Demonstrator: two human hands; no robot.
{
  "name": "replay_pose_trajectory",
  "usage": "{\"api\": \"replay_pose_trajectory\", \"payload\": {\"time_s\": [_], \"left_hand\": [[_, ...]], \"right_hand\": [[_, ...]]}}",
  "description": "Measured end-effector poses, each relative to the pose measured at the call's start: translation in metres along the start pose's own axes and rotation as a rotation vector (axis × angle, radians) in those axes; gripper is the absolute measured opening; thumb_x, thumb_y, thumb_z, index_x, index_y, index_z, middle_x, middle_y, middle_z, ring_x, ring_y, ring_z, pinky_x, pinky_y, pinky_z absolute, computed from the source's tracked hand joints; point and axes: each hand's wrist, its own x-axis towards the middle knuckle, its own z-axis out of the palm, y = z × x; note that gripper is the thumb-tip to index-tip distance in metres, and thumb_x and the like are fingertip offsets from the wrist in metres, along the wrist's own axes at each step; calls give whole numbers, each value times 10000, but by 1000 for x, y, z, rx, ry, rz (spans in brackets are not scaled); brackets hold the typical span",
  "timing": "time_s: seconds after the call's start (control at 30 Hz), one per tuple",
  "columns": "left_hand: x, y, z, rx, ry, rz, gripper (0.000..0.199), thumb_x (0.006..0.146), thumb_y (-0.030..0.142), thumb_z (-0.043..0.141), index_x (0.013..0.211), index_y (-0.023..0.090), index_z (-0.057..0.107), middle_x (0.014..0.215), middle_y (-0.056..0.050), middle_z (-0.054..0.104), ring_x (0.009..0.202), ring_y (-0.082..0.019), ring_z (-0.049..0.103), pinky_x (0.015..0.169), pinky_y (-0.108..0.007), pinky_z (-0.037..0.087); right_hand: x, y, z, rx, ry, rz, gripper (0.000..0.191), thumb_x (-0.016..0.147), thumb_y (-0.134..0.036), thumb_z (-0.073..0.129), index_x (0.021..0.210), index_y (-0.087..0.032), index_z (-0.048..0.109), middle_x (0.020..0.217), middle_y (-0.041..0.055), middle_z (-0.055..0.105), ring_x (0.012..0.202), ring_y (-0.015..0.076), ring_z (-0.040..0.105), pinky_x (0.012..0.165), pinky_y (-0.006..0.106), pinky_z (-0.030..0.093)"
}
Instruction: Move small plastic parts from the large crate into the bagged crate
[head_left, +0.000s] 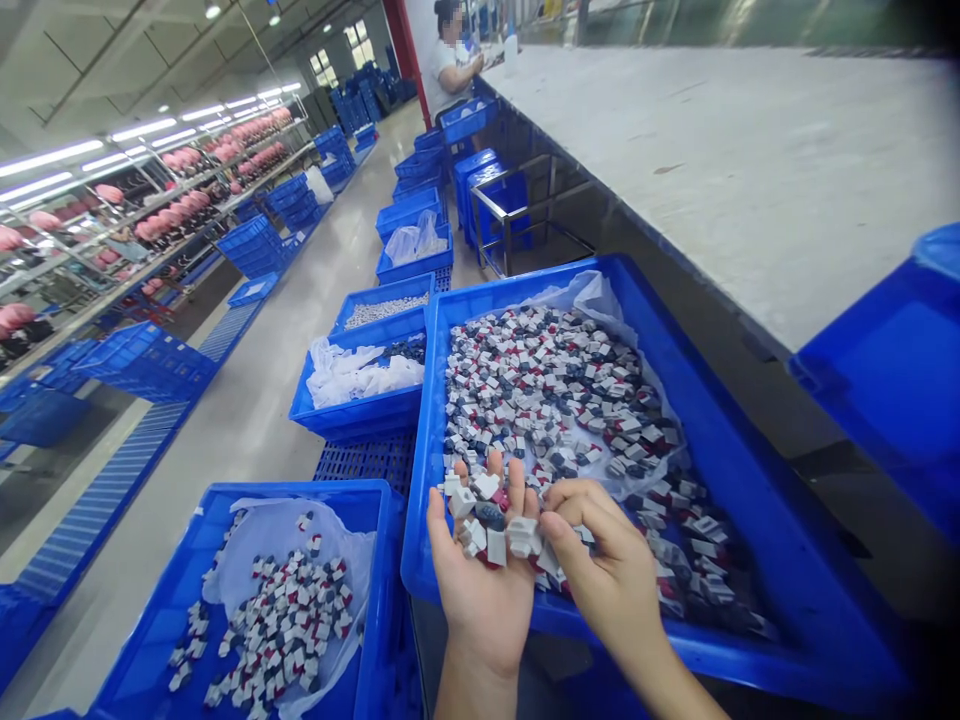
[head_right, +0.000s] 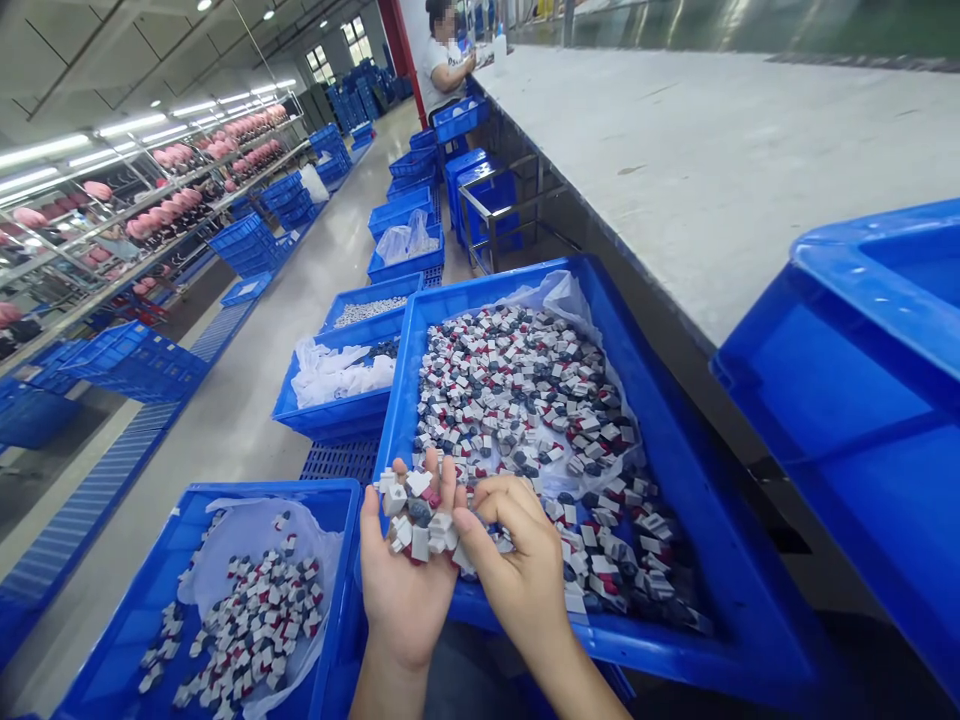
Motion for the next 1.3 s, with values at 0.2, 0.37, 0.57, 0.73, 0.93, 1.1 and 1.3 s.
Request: {"api": "replay_pose_trajectory", "payload": {"time_s": [0.2, 0.37, 0.57, 0.73, 0.93, 1.1, 1.3], "left_hand": [[-3, 0, -3, -41, -34, 17, 291, 802, 430, 419, 925, 282, 638, 1096, -19, 609, 1023, -170, 548, 879, -316, 425], [-5, -3, -5, -126, -73, 12, 290, 810, 431, 407, 933, 277, 620, 1025, 10, 634, 910, -107, 590, 849, -274, 429], [-4, 1, -9, -188, -164, -38, 278, 821, 434, 385, 902, 274, 597, 881, 60, 626, 705, -23, 589, 864, -193, 398], [-5, 6, -12, -182, -128, -82, 327, 839, 458, 325, 904, 270, 584, 852, 99, 627, 665, 30, 582, 853, -79, 360], [-4, 4, -9, -213, -32, -23, 326, 839, 437, 346, 898, 246, 603, 881, 80, 663, 803, -20, 599, 902, -141, 369], [1, 1, -10, -17, -81, 71, 353, 833, 435, 341, 912, 264, 639, 1123, 36, 593, 1081, -133, 505, 938, -274, 385], [1, 0, -13, 33, -172, 90, 358, 817, 452, 346, 976, 277, 615, 1257, 43, 484, 1180, -147, 406, 966, -296, 363]], "right_hand": [[-2, -7, 6, 8, -60, 47, 304, 874, -252, 355, 591, -189, 446, 646, 8, 451, 631, 137, 440, 578, 276, 340], [-8, -6, 12, 115, -38, 107, 333, 904, -295, 238, 654, -192, 433, 670, 12, 456, 645, 142, 443, 588, 283, 336], [-16, -8, 19, 243, -2, 160, 339, 905, -326, 208, 684, -198, 430, 704, 16, 453, 670, 145, 438, 608, 285, 338], [-26, -11, 25, 318, -41, 190, 311, 896, -359, 230, 725, -204, 439, 759, 28, 468, 701, 155, 450, 620, 290, 364], [-30, -12, 28, 349, 9, 184, 380, 878, -463, 185, 786, -218, 459, 839, 39, 490, 830, 185, 467, 704, 307, 384], [-31, -7, 29, 302, 12, 216, 248, 872, -410, 292, 847, -230, 461, 890, 40, 494, 903, 195, 480, 759, 318, 391], [-31, -7, 28, 61, -37, 117, 170, 768, -347, 533, 896, -243, 492, 1076, 65, 444, 1062, 246, 411, 867, 392, 354]]}}
